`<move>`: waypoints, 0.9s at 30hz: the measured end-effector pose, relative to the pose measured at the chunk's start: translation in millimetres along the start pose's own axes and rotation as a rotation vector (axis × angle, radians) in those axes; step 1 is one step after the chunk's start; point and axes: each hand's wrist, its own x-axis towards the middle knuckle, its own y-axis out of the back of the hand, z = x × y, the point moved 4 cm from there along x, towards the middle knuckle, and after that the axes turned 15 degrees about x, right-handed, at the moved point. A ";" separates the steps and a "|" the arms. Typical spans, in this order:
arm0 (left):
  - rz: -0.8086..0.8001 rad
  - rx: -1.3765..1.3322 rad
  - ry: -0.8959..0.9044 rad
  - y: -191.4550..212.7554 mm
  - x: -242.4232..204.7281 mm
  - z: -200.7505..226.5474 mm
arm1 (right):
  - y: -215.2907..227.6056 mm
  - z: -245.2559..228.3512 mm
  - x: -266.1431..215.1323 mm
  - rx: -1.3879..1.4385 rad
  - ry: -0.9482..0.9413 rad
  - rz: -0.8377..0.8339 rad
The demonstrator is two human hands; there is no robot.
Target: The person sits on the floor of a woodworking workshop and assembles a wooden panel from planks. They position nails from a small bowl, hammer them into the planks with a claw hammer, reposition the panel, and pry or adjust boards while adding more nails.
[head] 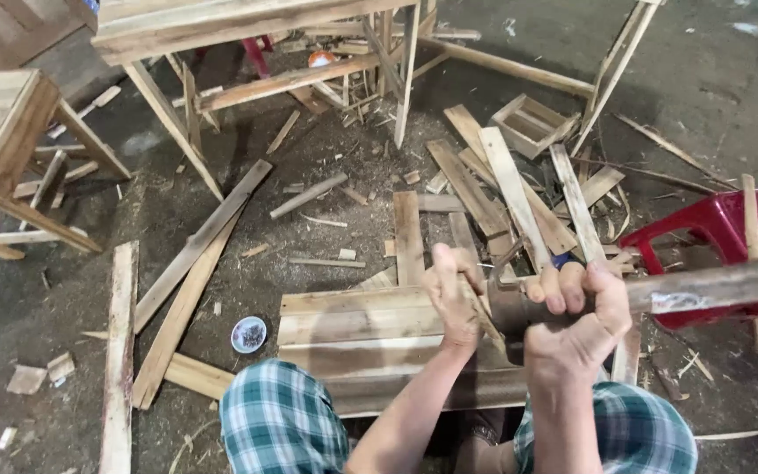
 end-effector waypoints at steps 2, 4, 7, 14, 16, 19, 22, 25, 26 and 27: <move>-0.001 -0.022 0.132 -1.3 -7.9 -3.2 | 3.0 -2.8 3.0 0.050 -0.043 -0.022; -0.057 -0.005 0.125 3.3 -11.0 2.5 | 9.4 -7.5 7.4 0.049 -0.060 -0.036; -0.201 -0.023 0.131 15.1 -13.5 1.7 | 13.7 -4.2 8.9 0.058 -0.097 -0.059; -0.379 -0.058 0.271 19.2 -22.3 -1.5 | 12.9 -6.9 6.2 -0.006 -0.113 -0.088; -0.378 -0.046 0.295 18.2 -19.9 8.2 | 13.4 -6.9 8.6 -0.027 -0.136 -0.095; -0.353 -0.040 0.322 19.9 -18.9 2.6 | 16.3 -6.5 9.2 -0.116 -0.209 -0.111; -0.297 -0.069 0.336 20.1 -17.4 3.3 | 28.9 -6.2 7.8 -0.259 -0.239 -0.146; -0.248 -0.152 0.319 21.9 -6.7 21.2 | 22.0 -13.5 -8.6 -0.398 -0.239 -0.186; -0.241 -0.213 0.295 21.6 -1.6 29.0 | 16.0 -17.6 -16.0 -0.462 -0.251 -0.195; -0.235 -0.214 0.296 18.6 3.6 26.2 | 26.3 -13.3 -16.7 -0.466 -0.256 -0.196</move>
